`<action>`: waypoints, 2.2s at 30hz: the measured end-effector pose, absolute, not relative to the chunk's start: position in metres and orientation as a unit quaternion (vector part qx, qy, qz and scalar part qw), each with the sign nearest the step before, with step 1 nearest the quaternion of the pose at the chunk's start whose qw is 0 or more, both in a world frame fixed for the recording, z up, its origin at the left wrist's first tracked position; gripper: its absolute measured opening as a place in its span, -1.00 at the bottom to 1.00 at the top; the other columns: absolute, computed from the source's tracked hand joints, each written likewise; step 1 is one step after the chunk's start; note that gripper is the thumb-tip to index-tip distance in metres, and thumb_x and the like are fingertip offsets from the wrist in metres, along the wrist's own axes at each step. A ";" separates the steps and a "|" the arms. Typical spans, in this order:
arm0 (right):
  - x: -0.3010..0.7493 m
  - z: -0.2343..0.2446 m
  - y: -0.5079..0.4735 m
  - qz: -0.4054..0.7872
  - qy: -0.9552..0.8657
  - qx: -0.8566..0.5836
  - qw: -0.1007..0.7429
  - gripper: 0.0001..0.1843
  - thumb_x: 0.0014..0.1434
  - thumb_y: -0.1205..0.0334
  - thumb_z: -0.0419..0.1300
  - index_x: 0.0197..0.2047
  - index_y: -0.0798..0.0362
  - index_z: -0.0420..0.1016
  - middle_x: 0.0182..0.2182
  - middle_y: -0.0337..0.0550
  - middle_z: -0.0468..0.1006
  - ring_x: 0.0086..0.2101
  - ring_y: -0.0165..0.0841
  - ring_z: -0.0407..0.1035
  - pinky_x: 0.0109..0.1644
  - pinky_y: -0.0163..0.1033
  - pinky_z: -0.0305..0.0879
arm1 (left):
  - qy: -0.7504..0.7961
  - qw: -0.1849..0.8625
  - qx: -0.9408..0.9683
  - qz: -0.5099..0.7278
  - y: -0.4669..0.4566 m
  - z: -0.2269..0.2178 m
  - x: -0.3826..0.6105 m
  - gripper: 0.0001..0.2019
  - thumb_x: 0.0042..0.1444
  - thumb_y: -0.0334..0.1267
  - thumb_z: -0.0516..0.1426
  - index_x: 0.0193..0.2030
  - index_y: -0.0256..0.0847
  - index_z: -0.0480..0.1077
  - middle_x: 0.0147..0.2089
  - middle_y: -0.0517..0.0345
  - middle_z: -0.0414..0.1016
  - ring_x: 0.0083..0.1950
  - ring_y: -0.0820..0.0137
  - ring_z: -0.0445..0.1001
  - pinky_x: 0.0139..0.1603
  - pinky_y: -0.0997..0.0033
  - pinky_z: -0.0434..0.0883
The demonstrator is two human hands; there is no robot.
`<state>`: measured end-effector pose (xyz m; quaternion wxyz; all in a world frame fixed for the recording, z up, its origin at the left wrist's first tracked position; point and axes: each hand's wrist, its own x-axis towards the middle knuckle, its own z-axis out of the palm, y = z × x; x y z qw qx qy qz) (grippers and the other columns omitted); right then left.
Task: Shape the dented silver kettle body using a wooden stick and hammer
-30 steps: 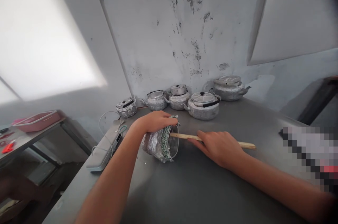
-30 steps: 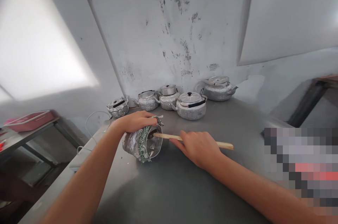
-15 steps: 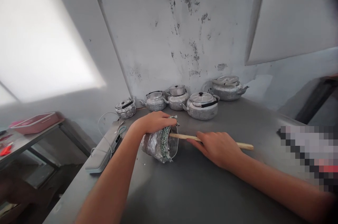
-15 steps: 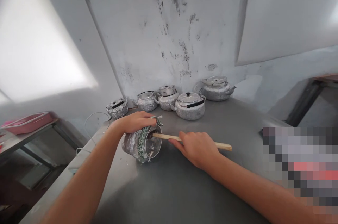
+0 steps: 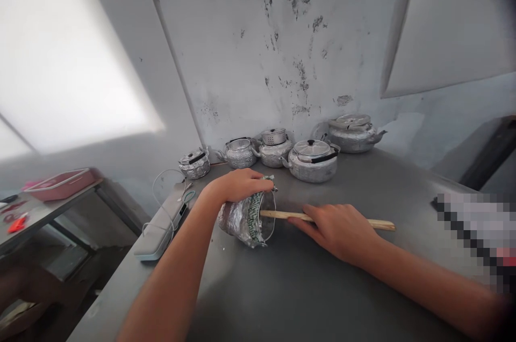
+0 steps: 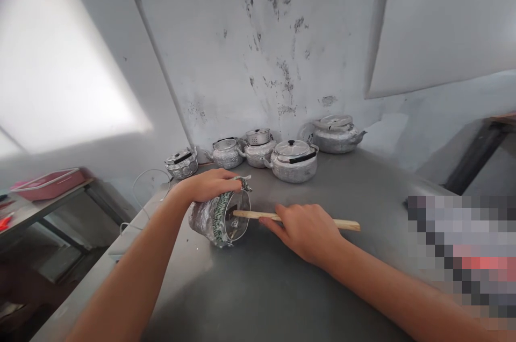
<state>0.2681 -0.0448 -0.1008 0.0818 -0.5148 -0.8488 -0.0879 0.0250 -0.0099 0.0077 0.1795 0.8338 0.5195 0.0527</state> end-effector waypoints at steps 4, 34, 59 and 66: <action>0.270 -0.102 -0.046 -0.094 -0.851 -0.509 0.087 -0.35 0.42 -0.26 -0.21 -0.34 -0.02 0.49 -0.47 -0.11 0.61 -0.48 -0.20 0.47 -0.40 -0.18 -0.25 | 0.517 0.188 0.833 0.048 -0.009 0.008 0.023 -0.53 0.22 0.19 0.00 -0.22 -0.14 0.55 -0.08 0.10 0.60 -0.07 0.11 0.50 -0.18 0.31 0.34; 0.268 -0.097 -0.044 -0.068 -0.854 -0.512 0.063 -0.35 0.39 -0.30 -0.19 -0.37 -0.04 0.49 -0.50 -0.11 0.59 -0.48 -0.19 0.48 -0.41 -0.17 -0.10 | 0.504 0.212 0.834 0.076 -0.003 0.002 0.015 -0.45 0.13 0.33 0.03 -0.14 -0.06 0.59 0.05 0.14 0.60 0.03 0.06 0.52 -0.11 0.30 0.39; 0.269 -0.092 -0.048 -0.082 -0.849 -0.520 0.052 -0.31 0.39 -0.29 -0.20 -0.32 -0.01 0.54 -0.49 -0.09 0.61 -0.49 -0.20 0.47 -0.42 -0.19 -0.13 | 0.498 0.212 0.829 0.142 -0.001 -0.002 0.011 -0.29 0.12 0.45 0.05 0.15 -0.03 0.49 0.20 0.05 0.52 0.15 0.06 0.47 0.06 0.27 0.35; 0.281 -0.086 -0.042 -0.120 -0.859 -0.493 0.067 -0.37 0.40 -0.28 -0.16 -0.33 -0.02 0.49 -0.48 -0.14 0.60 -0.49 -0.23 0.45 -0.41 -0.19 -0.19 | 0.505 0.230 0.825 0.105 -0.001 0.005 0.007 -0.29 0.14 0.36 0.07 0.29 -0.01 0.42 0.37 0.10 0.38 0.29 0.03 0.37 0.23 0.23 0.28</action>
